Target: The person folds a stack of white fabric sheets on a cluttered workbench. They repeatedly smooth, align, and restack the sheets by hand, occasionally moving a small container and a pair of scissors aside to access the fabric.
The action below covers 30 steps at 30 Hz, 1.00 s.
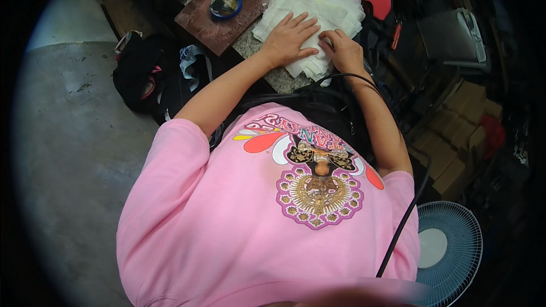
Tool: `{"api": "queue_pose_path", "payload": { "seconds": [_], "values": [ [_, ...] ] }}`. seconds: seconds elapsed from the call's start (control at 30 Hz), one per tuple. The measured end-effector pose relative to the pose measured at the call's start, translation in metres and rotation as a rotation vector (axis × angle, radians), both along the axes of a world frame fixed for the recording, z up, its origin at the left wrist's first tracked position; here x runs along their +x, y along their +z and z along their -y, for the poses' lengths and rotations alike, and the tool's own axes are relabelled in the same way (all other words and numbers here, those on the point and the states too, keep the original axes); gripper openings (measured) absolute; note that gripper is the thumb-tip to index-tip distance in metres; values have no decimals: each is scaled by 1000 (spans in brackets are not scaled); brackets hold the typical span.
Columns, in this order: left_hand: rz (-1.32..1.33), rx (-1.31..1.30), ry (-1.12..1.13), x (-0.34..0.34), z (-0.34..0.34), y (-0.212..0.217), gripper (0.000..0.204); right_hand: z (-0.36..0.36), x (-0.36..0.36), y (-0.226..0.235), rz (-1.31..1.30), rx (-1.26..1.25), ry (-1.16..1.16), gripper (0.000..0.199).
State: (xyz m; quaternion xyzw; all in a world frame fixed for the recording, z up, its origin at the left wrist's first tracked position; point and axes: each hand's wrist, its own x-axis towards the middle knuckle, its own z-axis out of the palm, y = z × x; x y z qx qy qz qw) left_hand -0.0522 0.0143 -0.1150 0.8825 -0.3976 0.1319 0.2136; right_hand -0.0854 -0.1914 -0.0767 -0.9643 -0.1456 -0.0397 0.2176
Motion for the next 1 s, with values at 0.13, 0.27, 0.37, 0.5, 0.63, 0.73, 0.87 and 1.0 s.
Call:
{"api": "queue_pose_path", "payload": {
  "seconds": [0.13,0.27,0.37,0.5,0.63,0.73,0.87,1.0],
  "values": [
    [-1,7,-2,0,0,2,62,-3,5,-9,-42,19,-25,16],
    [-16,-17,-3,0,-1,2,60,16,10,-22,-49,263,-220,17],
    [-42,-11,4,-1,-1,2,59,54,4,-18,-69,623,-478,27],
    [-24,-25,4,-2,-1,3,58,104,-32,3,67,604,-582,24],
    [-2,-22,2,-4,-3,5,57,129,-106,11,252,419,-585,26],
    [-10,-30,-4,-4,-4,5,57,151,-183,-5,216,319,-699,31],
    [-7,0,1,-3,-4,3,56,166,-306,-79,220,455,-1043,27],
    [-14,-14,-8,-2,-9,0,57,136,-413,-176,-437,727,-1388,25]
  ]
}}
